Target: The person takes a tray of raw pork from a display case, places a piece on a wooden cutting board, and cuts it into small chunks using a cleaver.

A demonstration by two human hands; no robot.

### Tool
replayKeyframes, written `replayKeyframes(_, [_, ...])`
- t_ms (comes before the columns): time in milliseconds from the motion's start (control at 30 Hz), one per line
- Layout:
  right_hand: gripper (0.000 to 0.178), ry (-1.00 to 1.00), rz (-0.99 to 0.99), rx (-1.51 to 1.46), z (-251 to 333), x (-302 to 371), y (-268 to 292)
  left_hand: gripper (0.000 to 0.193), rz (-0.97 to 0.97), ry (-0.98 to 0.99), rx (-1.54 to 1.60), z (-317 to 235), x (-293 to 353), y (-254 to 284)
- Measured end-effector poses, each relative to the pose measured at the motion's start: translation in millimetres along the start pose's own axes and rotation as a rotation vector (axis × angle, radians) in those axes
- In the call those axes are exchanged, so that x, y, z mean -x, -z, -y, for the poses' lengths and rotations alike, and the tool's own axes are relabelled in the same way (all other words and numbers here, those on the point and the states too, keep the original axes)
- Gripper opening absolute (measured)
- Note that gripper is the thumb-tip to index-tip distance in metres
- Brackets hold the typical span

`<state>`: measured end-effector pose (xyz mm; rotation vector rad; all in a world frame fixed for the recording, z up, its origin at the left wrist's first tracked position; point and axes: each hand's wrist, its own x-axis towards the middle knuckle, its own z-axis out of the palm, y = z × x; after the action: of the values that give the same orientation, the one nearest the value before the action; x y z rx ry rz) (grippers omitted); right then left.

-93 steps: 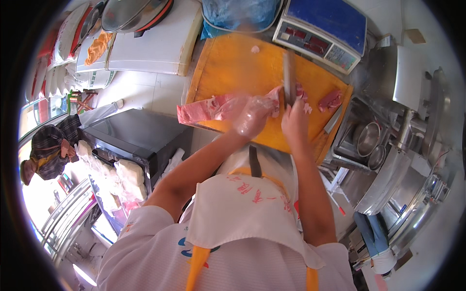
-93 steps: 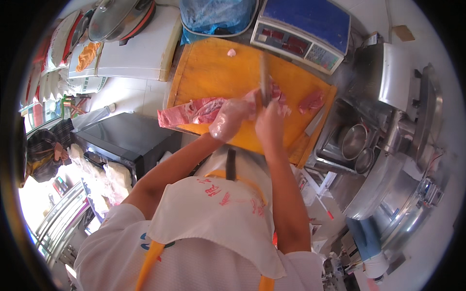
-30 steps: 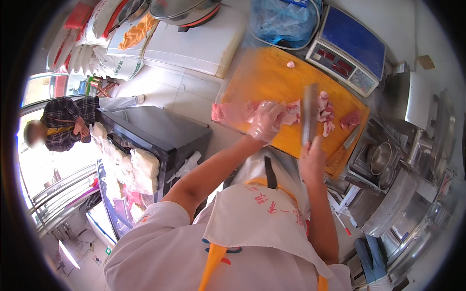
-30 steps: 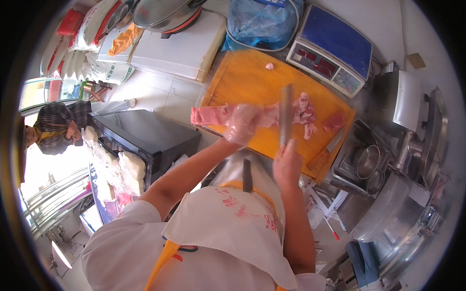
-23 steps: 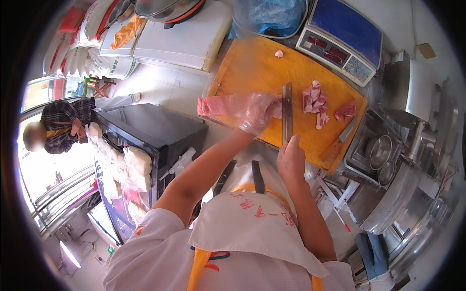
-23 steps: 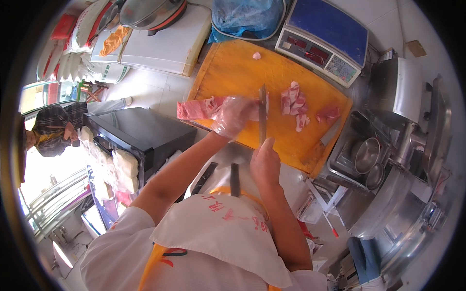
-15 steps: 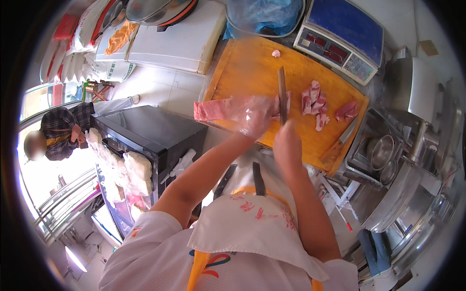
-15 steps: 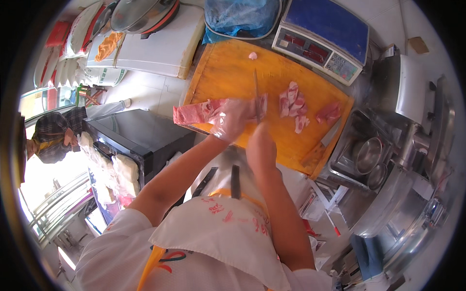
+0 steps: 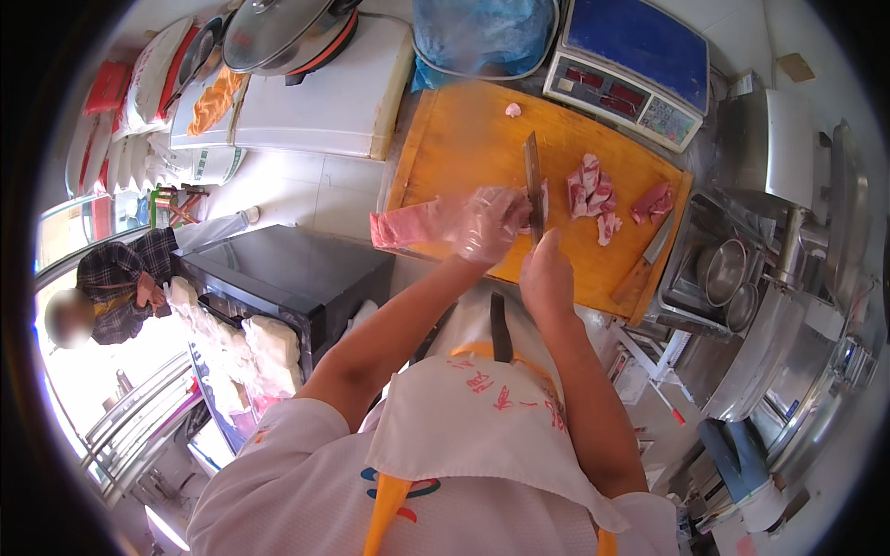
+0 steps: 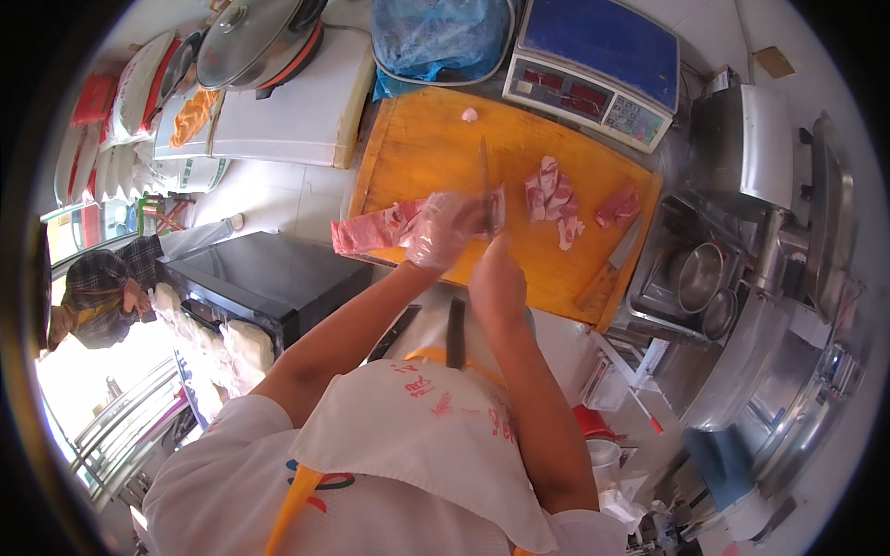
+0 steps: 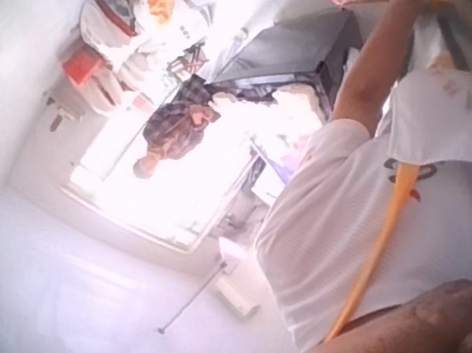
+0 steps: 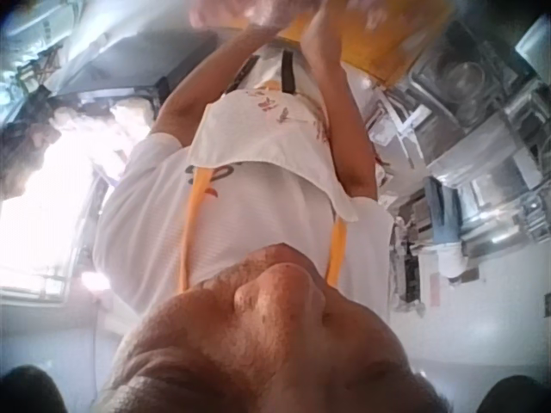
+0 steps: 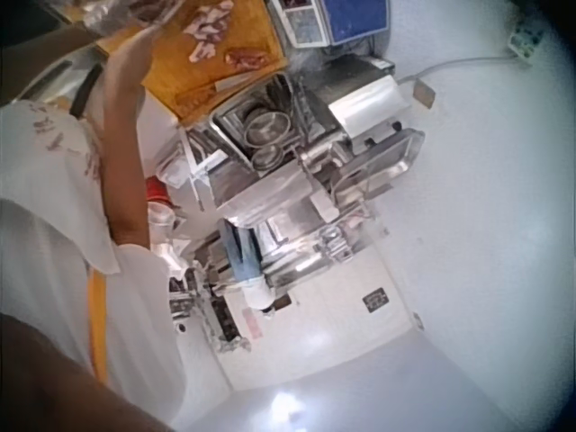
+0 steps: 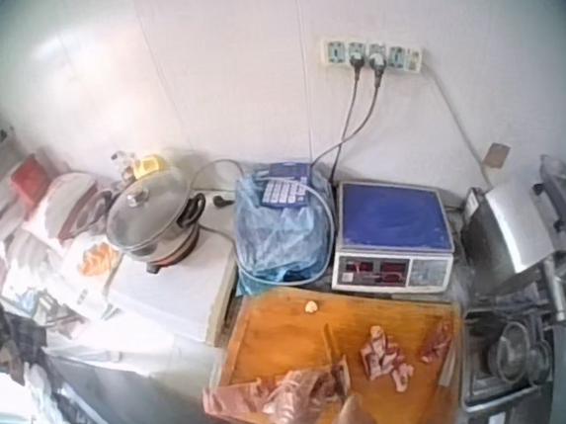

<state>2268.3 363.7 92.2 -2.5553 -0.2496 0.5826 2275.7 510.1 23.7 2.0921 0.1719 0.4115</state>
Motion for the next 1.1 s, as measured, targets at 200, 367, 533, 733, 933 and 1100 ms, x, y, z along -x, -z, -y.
replayKeyframes(200, [0.024, -0.116, 0.102, -0.036, 2.6, 34.9, 20.1, 0.011, 0.034, -0.055, -0.056, -3.7, -1.9, 4.8])
replayKeyframes(367, [0.023, -0.185, 0.14, 0.003, -0.7, 61.9, 17.5, 0.011, 0.13, -0.017, -0.045, 0.8, -5.3, 4.8])
replayKeyframes(533, [0.023, 0.097, -0.001, -0.021, 3.6, -9.9, 3.7, 0.007, 0.135, -0.058, -0.122, -0.6, -4.8, 3.6])
replayKeyframes(733, [0.025, -0.123, 0.087, -0.033, -6.1, 21.2, -0.9, 0.006, 0.107, -0.066, -0.025, -0.1, -8.2, 1.1])
replayKeyframes(933, [0.022, 0.194, -0.096, -0.032, -16.6, -2.1, -23.0, 0.009, 0.059, -0.095, -0.12, 7.0, -3.4, -2.4])
replayKeyframes(1100, [0.02, 0.016, -0.071, -0.153, -1.0, -52.9, -2.6, 0.008, 0.112, -0.133, -0.006, 10.0, -2.3, 2.0])
